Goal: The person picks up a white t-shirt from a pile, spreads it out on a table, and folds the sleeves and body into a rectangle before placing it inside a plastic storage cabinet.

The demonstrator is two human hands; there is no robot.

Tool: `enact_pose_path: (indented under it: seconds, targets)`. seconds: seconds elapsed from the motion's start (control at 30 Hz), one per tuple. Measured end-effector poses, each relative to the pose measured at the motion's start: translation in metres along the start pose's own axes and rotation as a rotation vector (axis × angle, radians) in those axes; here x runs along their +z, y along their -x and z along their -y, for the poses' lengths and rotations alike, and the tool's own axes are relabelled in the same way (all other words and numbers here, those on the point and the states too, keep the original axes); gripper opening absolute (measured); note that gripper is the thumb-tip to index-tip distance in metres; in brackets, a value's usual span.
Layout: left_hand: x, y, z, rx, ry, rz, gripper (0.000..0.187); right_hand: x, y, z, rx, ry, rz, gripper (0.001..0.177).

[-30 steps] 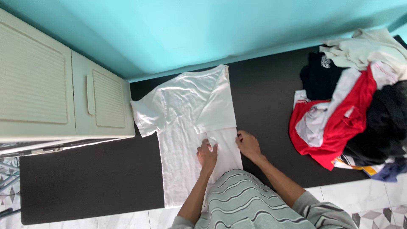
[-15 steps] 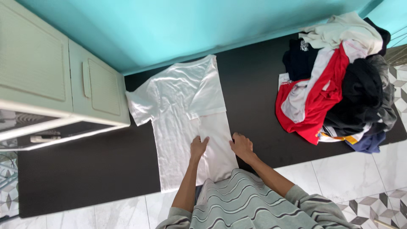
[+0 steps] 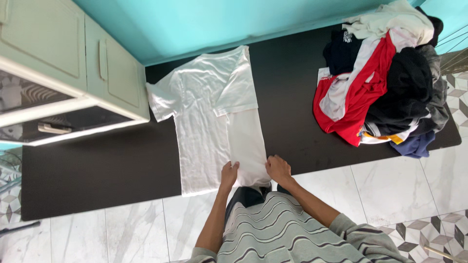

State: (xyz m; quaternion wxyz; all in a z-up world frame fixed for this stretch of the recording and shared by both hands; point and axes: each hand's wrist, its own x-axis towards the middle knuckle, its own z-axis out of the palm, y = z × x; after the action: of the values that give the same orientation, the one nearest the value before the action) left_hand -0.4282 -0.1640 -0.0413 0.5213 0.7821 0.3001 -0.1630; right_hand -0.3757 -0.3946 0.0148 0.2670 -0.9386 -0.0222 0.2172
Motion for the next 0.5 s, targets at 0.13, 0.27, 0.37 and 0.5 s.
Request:
enact_pose_path:
  seconds: [0.13,0.27,0.37,0.5]
  targets:
    - [-0.009,0.020,0.011,0.016,0.121,0.169,0.046,0.013,0.005,-0.010,0.144,-0.120,0.061,0.023]
    - [-0.018,0.042,0.010,-0.105,0.390,0.365,0.052,0.025,0.014,-0.023,0.078,-0.331,0.141,0.038]
    - [-0.020,0.054,0.013,-0.102,0.550,0.488,0.061,0.037,0.018,-0.045,0.043,-0.405,0.276,0.050]
    - [-0.023,0.072,0.015,-0.134,0.427,0.535,0.071,0.049,0.028,-0.057,0.104,-0.493,0.354,0.048]
